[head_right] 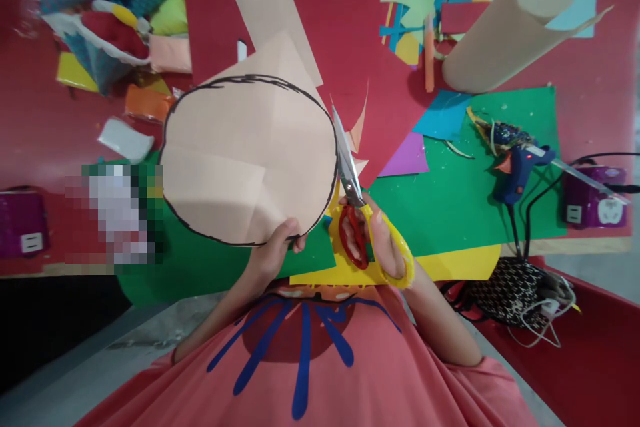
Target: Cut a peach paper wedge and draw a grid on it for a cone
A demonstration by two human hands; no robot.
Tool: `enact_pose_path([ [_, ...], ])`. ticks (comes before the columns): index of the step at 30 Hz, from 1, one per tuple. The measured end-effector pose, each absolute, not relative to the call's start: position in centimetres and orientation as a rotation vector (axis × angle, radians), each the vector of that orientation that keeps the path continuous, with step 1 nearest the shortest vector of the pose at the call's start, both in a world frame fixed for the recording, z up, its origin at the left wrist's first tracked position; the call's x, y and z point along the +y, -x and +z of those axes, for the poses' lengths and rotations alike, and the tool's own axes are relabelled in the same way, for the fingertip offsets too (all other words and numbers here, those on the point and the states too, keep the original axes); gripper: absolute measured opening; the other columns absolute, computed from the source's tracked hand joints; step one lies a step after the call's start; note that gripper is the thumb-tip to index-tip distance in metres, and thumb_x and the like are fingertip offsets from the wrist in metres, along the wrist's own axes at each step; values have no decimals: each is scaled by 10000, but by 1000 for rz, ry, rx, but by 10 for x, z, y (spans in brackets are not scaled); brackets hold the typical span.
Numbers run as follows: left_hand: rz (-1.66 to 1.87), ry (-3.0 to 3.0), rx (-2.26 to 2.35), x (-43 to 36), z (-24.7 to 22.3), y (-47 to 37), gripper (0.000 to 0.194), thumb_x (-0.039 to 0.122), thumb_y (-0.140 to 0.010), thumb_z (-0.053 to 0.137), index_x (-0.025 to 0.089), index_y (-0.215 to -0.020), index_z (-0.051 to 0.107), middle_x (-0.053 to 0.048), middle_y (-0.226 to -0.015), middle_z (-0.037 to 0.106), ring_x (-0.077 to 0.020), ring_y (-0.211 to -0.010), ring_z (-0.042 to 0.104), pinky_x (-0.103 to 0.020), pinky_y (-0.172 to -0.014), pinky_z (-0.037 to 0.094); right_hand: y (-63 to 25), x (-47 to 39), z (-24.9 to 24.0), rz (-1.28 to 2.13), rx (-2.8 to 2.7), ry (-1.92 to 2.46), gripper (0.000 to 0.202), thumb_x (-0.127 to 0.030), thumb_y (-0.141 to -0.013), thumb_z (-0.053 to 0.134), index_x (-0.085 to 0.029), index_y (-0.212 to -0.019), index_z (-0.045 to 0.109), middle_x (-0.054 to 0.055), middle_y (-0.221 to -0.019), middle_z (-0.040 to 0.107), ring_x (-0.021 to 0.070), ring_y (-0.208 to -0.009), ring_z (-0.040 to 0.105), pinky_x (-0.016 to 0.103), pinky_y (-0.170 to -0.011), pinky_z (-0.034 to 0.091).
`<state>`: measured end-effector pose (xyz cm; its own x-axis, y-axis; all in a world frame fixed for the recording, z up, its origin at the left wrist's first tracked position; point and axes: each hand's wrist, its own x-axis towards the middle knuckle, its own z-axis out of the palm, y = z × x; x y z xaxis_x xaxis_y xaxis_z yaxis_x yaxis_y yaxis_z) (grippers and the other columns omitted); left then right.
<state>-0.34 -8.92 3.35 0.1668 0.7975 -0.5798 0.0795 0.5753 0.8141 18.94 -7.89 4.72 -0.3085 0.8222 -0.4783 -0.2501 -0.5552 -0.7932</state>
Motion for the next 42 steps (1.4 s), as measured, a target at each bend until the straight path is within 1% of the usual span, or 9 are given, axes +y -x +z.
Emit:
enact_pose_path([
  [7,582,-833,1350,-92,35,7,481,495,-908,400,224,-521,492,0,-546,545,-148,-578,512,-266,-703,456,-194,-80,47,1880,-875,1171,629,-810,-789,415,-279,-1094,557,-37,-620,484,83,-330,379,275,-300,257],
  [14,561,-859,1363,-90,41,10,484,475,-920,394,223,-516,488,14,-531,509,-138,-575,505,-259,-724,441,-198,-80,51,1857,-939,1242,611,-804,-804,397,-276,-1077,538,-43,-586,463,80,-319,338,275,-297,246],
  [18,590,-812,1369,-88,45,9,460,456,-900,416,224,-508,477,16,-517,483,-135,-552,480,-261,-677,436,-200,-80,51,1863,-931,1225,564,-766,-827,424,-272,-1075,536,-43,-624,465,66,-330,342,255,-307,235],
  [26,605,-818,1368,-90,38,12,459,465,-882,424,225,-495,488,18,-504,481,-127,-536,468,-252,-657,435,-201,-82,42,1839,-943,1174,640,-797,-805,412,-237,-1094,524,-78,-573,436,46,-275,297,216,-248,231],
  [30,605,-814,1374,-90,39,11,453,464,-879,433,224,-499,489,18,-507,486,-125,-542,475,-246,-660,439,-199,-81,46,1831,-933,1196,595,-765,-815,452,-237,-1075,538,-82,-567,422,43,-278,308,204,-248,227],
  [35,609,-836,1356,-87,37,11,455,464,-870,423,222,-489,485,12,-497,491,-127,-522,468,-255,-636,448,-195,-77,51,1771,-917,1245,490,-674,-863,490,-224,-1047,557,-86,-537,431,37,-282,316,195,-277,212],
  [38,616,-856,1379,-83,39,15,448,469,-847,432,223,-476,488,5,-486,508,-129,-508,473,-255,-614,461,-194,-72,51,1718,-817,1259,513,-692,-841,503,-215,-1021,557,-80,-556,450,42,-290,346,200,-282,227],
  [40,563,-858,1412,-80,42,20,421,447,-820,470,224,-463,497,0,-474,523,-132,-502,484,-256,-600,473,-195,-66,51,1707,-735,1265,569,-749,-792,506,-213,-978,555,-76,-568,460,48,-281,349,209,-263,229],
  [42,528,-826,1391,-78,43,28,393,438,-775,512,226,-444,510,-5,-447,529,-133,-468,479,-258,-539,466,-196,-58,51,1713,-687,1256,609,-802,-734,510,-223,-920,538,-66,-571,483,62,-281,368,218,-245,236],
])
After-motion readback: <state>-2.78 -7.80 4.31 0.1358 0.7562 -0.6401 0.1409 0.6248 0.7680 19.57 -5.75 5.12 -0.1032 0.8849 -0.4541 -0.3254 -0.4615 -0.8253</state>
